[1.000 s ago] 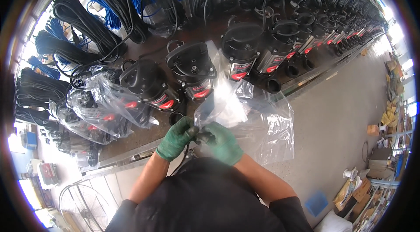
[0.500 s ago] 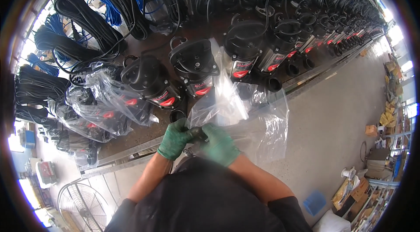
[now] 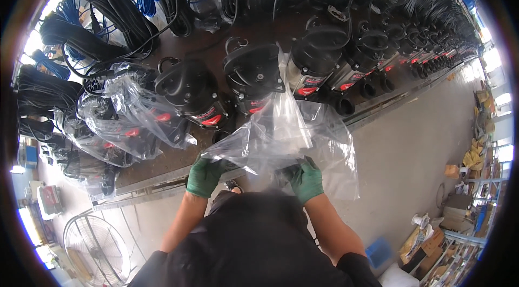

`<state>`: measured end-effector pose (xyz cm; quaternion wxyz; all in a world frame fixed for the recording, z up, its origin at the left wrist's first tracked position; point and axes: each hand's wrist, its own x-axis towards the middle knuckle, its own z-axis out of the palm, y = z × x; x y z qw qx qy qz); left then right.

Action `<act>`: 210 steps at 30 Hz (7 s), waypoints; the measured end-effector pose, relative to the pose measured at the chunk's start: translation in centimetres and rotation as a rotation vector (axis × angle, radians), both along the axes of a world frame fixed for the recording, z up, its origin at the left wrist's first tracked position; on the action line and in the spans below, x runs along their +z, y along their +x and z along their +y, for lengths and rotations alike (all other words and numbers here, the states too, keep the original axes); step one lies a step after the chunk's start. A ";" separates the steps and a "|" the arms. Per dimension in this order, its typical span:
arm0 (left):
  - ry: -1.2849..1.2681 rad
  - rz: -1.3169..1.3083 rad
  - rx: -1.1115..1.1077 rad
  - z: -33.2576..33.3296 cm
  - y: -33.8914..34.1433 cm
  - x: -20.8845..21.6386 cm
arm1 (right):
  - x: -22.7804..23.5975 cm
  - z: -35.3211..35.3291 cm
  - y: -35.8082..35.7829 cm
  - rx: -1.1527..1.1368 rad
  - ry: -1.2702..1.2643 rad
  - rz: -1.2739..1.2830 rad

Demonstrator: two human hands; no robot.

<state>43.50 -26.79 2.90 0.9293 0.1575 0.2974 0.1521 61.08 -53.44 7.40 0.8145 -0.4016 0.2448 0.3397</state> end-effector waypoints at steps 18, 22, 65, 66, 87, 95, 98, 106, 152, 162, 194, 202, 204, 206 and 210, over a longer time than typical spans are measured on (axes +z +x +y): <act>1.512 0.644 -0.595 2.1 -5.6 -5.8 | 1.7 3.8 -0.3 1.014 -0.531 -0.445; 1.690 0.676 -0.771 3.4 -7.2 -7.0 | 2.6 6.2 -1.3 1.030 -0.774 -0.784; 2.180 0.611 -1.527 15.4 -0.4 -12.8 | 23.0 36.7 13.4 1.646 -1.026 -1.320; 2.087 0.705 -1.409 15.5 -0.6 -14.0 | 22.5 36.5 14.0 1.650 -0.989 -1.422; 0.454 0.465 -0.338 8.3 -11.3 -9.7 | 20.2 27.9 -3.4 1.094 -0.349 -2.202; -0.061 0.133 0.202 8.8 -7.8 -8.0 | 20.3 27.7 -4.1 1.038 -0.364 -2.208; -0.222 0.302 0.255 10.4 -5.8 -7.8 | 20.3 26.4 -4.4 1.147 -0.191 -2.075; 0.181 0.543 0.066 13.3 -8.0 -9.8 | 21.5 18.9 -2.5 1.523 0.124 -2.166; 1.642 0.212 0.023 11.8 4.6 24.2 | 24.8 24.1 0.0 0.949 -0.433 -1.945; 1.415 0.351 0.108 12.6 1.7 22.5 | 22.6 28.7 -0.9 1.156 -0.474 -1.669; 2.240 0.380 -0.300 14.3 4.9 29.1 | 23.3 25.8 3.4 0.339 0.083 -1.141; 2.124 0.431 -0.228 11.7 3.9 25.4 | 23.1 23.2 5.5 0.572 -0.432 -1.309; 2.075 0.478 -0.306 10.9 4.6 26.0 | 22.3 20.9 5.0 0.540 -0.166 -1.046; 2.065 0.413 -0.340 11.0 4.7 25.8 | 22.8 18.7 4.1 0.627 -0.195 -1.082; 1.956 0.127 -0.383 13.8 3.8 26.6 | 25.2 17.7 2.9 0.566 -0.213 -1.596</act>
